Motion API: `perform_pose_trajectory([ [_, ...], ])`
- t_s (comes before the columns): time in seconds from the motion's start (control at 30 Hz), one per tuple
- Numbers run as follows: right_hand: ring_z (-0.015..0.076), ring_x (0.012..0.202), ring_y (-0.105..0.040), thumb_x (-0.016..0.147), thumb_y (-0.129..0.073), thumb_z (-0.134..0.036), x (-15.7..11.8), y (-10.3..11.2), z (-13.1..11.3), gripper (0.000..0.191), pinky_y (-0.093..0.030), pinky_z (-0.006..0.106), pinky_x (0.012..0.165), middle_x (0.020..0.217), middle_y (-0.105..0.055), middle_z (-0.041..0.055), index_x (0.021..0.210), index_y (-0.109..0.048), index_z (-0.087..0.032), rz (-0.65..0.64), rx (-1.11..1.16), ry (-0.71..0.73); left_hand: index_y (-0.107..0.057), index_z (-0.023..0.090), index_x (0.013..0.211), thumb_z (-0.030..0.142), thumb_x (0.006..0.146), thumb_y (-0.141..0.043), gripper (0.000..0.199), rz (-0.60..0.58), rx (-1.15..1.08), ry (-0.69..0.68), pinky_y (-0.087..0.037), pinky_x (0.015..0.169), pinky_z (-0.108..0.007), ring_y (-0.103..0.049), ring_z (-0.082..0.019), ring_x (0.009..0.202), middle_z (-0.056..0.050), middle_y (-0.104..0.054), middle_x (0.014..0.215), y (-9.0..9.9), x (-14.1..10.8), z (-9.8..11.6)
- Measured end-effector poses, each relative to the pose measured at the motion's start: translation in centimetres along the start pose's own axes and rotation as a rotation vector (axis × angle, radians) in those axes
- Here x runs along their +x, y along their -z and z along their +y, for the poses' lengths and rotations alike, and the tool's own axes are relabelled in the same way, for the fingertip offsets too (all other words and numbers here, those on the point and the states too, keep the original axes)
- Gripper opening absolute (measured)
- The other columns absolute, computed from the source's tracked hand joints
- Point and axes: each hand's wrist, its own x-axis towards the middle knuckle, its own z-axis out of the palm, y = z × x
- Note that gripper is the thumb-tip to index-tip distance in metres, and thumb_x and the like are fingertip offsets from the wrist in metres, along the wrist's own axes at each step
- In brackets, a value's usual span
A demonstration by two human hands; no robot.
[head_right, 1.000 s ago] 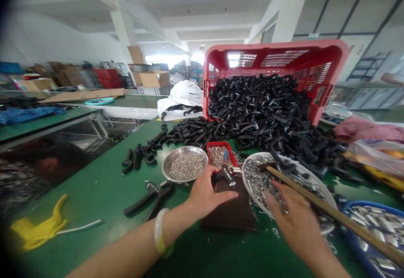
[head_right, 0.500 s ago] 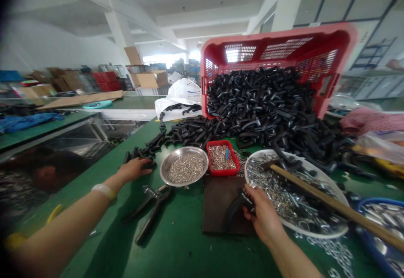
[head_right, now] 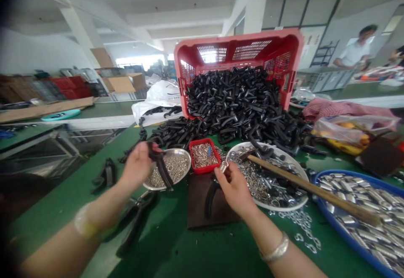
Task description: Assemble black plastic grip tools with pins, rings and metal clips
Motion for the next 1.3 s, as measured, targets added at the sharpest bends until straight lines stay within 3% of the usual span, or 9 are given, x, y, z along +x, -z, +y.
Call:
perform_pose_trajectory([
  [0.07,0.012,0.061,-0.051,0.081,-0.047,-0.037,-0.2,0.0,-1.4,0.017,-0.041,0.022,0.053,0.068,-0.053,-0.0012,0.079,-0.044,-0.02,-0.019,-0.102,0.093,-0.053,0.016,0.085,0.052,0.086,-0.02,0.049,-0.173,-0.086,0.041,-0.048,0.062,-0.031,-0.059,-0.017,0.066,-0.004,-0.061,0.07,-4.2,-2.1,2.1],
  [0.13,0.0124,0.058,-0.05,0.081,-0.047,-0.036,-0.5,0.1,-2.2,0.016,-0.04,0.024,0.054,0.065,-0.053,-0.0012,0.08,-0.046,-0.02,-0.026,-0.245,0.153,-0.055,0.016,0.083,0.05,0.087,-0.022,0.047,-0.243,-0.118,0.005,-0.047,0.066,-0.031,-0.059,-0.017,0.071,-0.004,-0.062,0.075,-7.4,-3.9,3.5],
  [0.27,0.013,0.056,-0.05,0.083,-0.044,-0.033,-1.2,0.5,-2.0,0.014,-0.039,0.024,0.054,0.064,-0.054,-0.0003,0.08,-0.045,-0.019,0.046,-0.406,0.192,-0.055,0.015,0.079,0.045,0.087,-0.026,0.042,-0.261,-0.139,-0.022,-0.045,0.071,-0.03,-0.057,-0.017,0.074,-0.004,-0.062,0.076,-10.3,-5.9,4.6],
  [0.47,0.0145,0.052,-0.05,0.083,-0.042,-0.032,-1.9,0.8,-1.3,0.014,-0.035,0.025,0.049,0.061,-0.055,0.001,0.079,-0.044,-0.019,0.09,-0.565,0.198,-0.053,0.017,0.075,0.042,0.089,-0.021,0.043,-0.279,-0.014,-0.067,-0.044,0.064,-0.029,-0.055,-0.017,0.068,-0.003,-0.059,0.069,-10.3,-6.2,4.6],
  [0.67,0.0143,0.048,-0.05,0.083,-0.04,-0.031,-2.2,0.6,-1.8,0.013,-0.034,0.025,0.047,0.057,-0.054,0.0007,0.078,-0.044,-0.019,0.091,-0.638,0.224,-0.054,0.018,0.091,0.037,0.088,-0.024,0.036,-0.287,0.067,-0.198,-0.044,0.073,-0.031,-0.057,-0.018,0.08,-0.006,-0.062,0.086,-10.1,-7.1,5.1],
  [0.83,0.0145,0.051,-0.05,0.084,-0.04,-0.031,-2.3,0.6,-1.5,0.014,-0.035,0.025,0.048,0.06,-0.054,0.0015,0.077,-0.044,-0.019,0.082,-0.627,0.227,-0.051,0.019,0.085,0.036,0.089,-0.019,0.037,-0.279,0.019,-0.17,-0.043,0.07,-0.029,-0.055,-0.017,0.076,-0.005,-0.059,0.079,-9.9,-7.9,5.1],
  [1.03,0.0168,0.069,-0.055,0.086,-0.039,-0.027,-1.6,1.5,-1.0,0.013,-0.042,0.028,0.062,0.077,-0.058,0.0058,0.089,-0.047,-0.018,-0.193,-0.528,0.309,-0.045,0.019,0.071,0.039,0.089,-0.021,0.037,-0.381,-0.055,-0.158,-0.041,0.063,-0.026,-0.051,-0.014,0.066,-0.001,-0.051,0.067,-9.8,-8.0,4.8],
  [1.23,0.017,0.088,-0.054,0.088,-0.035,-0.032,-0.6,2.4,-0.8,0.022,-0.042,0.032,0.079,0.095,-0.058,0.0069,0.102,-0.045,-0.018,-0.395,-0.419,0.232,-0.047,0.018,0.068,0.042,0.088,-0.026,0.038,-0.43,-0.166,-0.076,-0.041,0.063,-0.026,-0.05,-0.014,0.065,0.0,-0.052,0.066,-10.6,-7.6,4.0],
  [1.3,0.0163,0.086,-0.054,0.089,-0.032,-0.035,-0.4,2.6,-0.5,0.025,-0.043,0.032,0.078,0.093,-0.058,0.0057,0.099,-0.047,-0.018,-0.47,-0.429,0.192,-0.048,0.018,0.067,0.043,0.087,-0.026,0.039,-0.445,-0.172,-0.063,-0.04,0.062,-0.026,-0.05,-0.014,0.064,0.0,-0.053,0.065,-10.9,-7.6,3.8],
])
